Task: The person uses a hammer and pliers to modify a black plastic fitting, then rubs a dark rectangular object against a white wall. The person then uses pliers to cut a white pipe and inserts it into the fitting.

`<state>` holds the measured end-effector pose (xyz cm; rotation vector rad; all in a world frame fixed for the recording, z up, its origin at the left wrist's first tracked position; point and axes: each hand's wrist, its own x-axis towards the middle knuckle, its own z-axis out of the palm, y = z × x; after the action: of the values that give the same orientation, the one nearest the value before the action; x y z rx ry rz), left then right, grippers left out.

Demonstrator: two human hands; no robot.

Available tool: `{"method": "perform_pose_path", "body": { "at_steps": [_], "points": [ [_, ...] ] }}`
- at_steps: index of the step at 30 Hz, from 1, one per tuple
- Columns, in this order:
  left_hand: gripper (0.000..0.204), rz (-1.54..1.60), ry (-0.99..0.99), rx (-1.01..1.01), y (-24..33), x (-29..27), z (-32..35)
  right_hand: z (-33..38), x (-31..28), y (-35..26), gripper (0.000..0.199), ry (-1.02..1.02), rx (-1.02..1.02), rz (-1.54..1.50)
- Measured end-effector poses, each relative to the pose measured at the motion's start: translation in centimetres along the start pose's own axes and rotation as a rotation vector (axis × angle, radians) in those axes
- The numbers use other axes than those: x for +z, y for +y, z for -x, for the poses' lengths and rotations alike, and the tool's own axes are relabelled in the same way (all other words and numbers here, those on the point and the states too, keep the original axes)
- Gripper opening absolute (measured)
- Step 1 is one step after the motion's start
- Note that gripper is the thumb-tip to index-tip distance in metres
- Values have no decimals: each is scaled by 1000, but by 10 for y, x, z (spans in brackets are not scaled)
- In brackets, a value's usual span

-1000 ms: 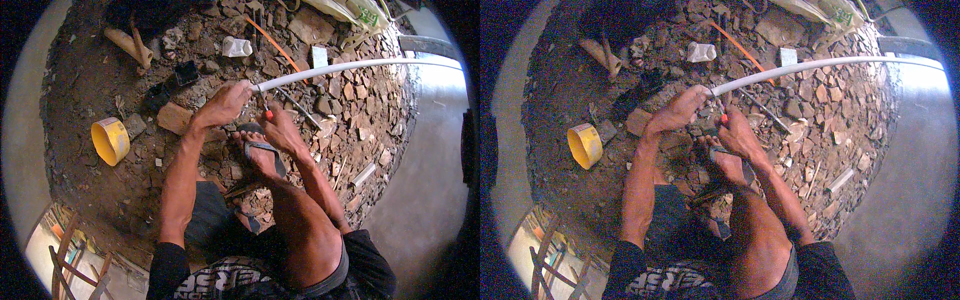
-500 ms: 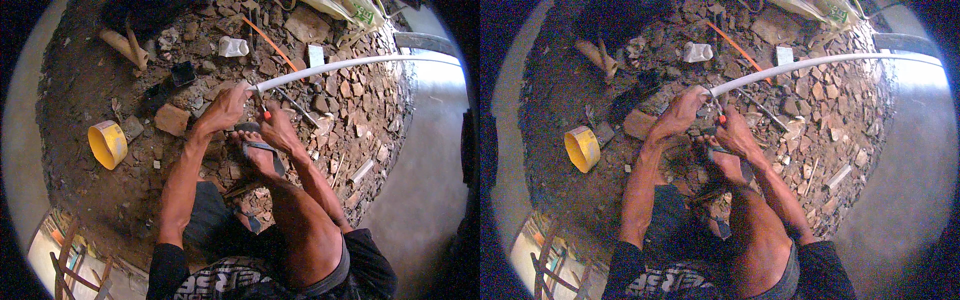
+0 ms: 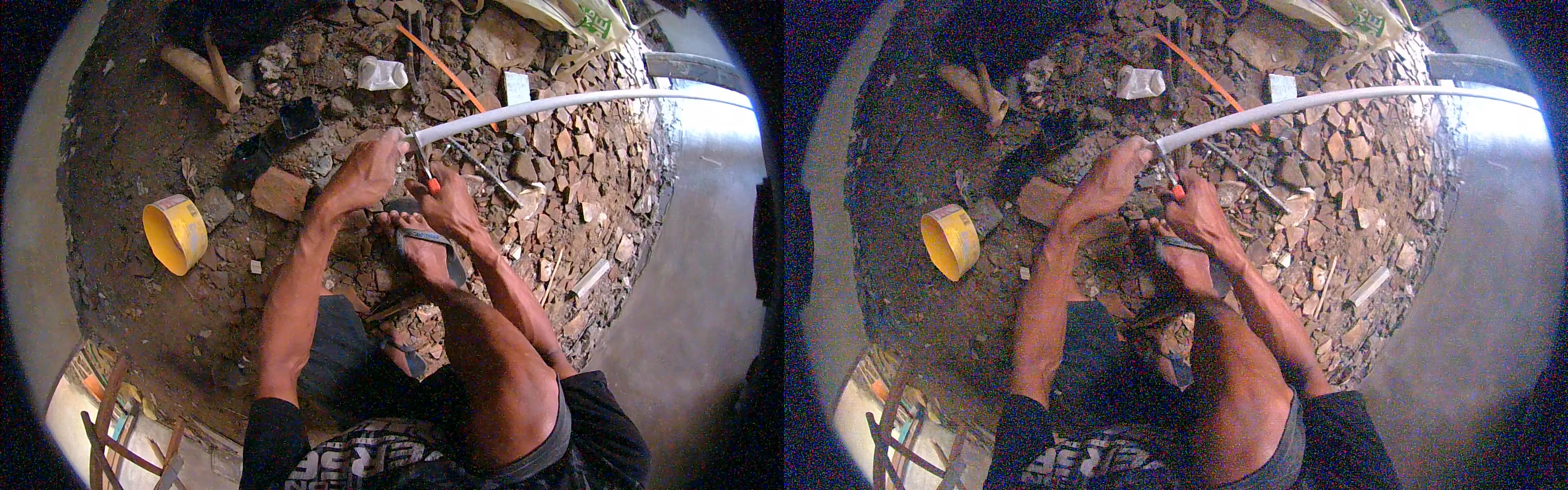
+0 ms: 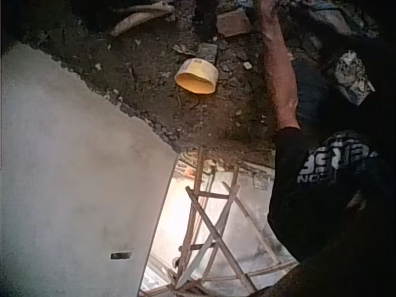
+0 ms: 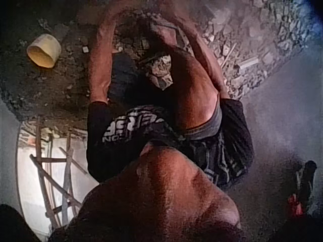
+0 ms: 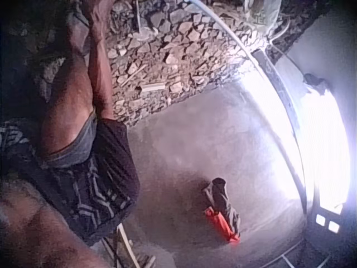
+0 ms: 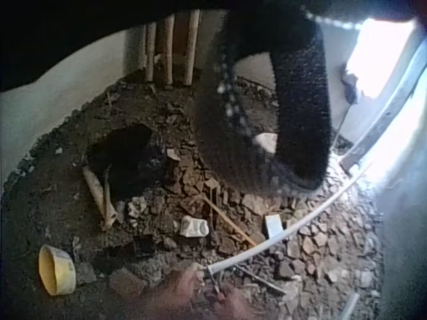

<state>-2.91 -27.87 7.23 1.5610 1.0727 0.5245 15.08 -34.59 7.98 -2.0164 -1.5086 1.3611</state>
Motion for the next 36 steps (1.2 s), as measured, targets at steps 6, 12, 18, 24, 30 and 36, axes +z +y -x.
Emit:
{"method": "perform_pose_path", "body": {
  "at_steps": [6, 12, 18, 24, 30, 36],
  "points": [
    [24, -38, -48, -51, 1, -5, -1, -1, 1, -4, 19, -5, 55, -8],
    [34, -38, -39, -21, -26, 0, -7, -3, 4, -9, 19, 16, 54, -22],
    [31, 536, -332, -303, -23, -14, -5, -18, 3, 28, 20, 83, -9, 145],
    [34, 371, -190, -201, -29, -16, 16, -34, 4, 63, 48, 270, -406, 448],
    [41, 121, 170, -112, -57, -13, 45, -41, 7, 11, 62, 143, -512, 454],
    [51, 30, 261, -179, -29, -35, 54, -50, 8, -66, 33, -440, -298, -267]
  ]
}}
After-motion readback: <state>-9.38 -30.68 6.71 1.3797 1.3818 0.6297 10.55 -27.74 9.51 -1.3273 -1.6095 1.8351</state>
